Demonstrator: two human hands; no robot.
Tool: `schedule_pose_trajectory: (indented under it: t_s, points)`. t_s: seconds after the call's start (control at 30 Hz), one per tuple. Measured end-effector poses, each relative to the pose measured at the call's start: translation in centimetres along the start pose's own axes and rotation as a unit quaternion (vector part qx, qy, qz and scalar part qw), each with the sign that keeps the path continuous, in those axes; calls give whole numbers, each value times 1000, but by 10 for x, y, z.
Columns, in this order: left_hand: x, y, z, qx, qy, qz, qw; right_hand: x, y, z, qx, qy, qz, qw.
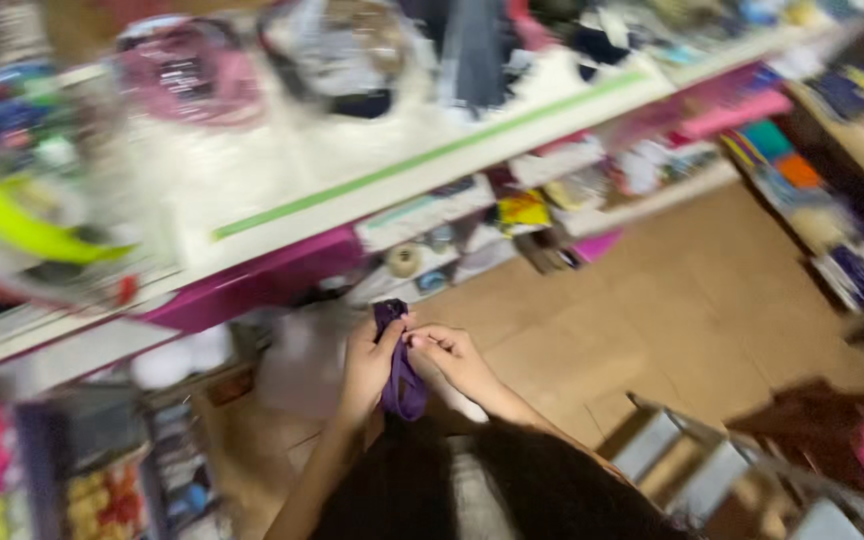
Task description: The person picks up different colored zippers, stretches each one out against a measuring tape on a counter, and places them into bags or piles.
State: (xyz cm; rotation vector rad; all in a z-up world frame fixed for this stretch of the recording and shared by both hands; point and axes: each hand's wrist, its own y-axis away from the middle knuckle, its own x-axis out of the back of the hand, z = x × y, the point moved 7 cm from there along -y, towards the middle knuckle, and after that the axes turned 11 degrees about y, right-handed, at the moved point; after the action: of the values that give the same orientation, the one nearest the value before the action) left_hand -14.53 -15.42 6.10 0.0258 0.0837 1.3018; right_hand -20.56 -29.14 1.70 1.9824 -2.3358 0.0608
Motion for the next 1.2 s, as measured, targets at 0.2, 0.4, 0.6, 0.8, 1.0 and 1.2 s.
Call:
schedule_pose_trajectory:
  t_s: [0.2,0.4,0.6,0.8,1.0,1.2]
  points:
    - [104,-28,-14,-51,50,87,994,-109,-58,24,-20,-23,-70,997]
    - [131,-57,11,-74,73,47,993,-132,-93,48,-55,-11,8,998]
    - [154,-93,42,-217,-41,54,974,-130,-133,43,-43,7,50,998]
    - [168,-138,108,-344,-352,135,860,-134,-176,22,-68,-15,27,997]
    - [198,-218,76,-145,-576,111,797,-143,-218,-46,-38,-20,-10,999]
    - [320,-327,-146,51,289,155,943,-145,-245,-65,-46,-41,-42,997]
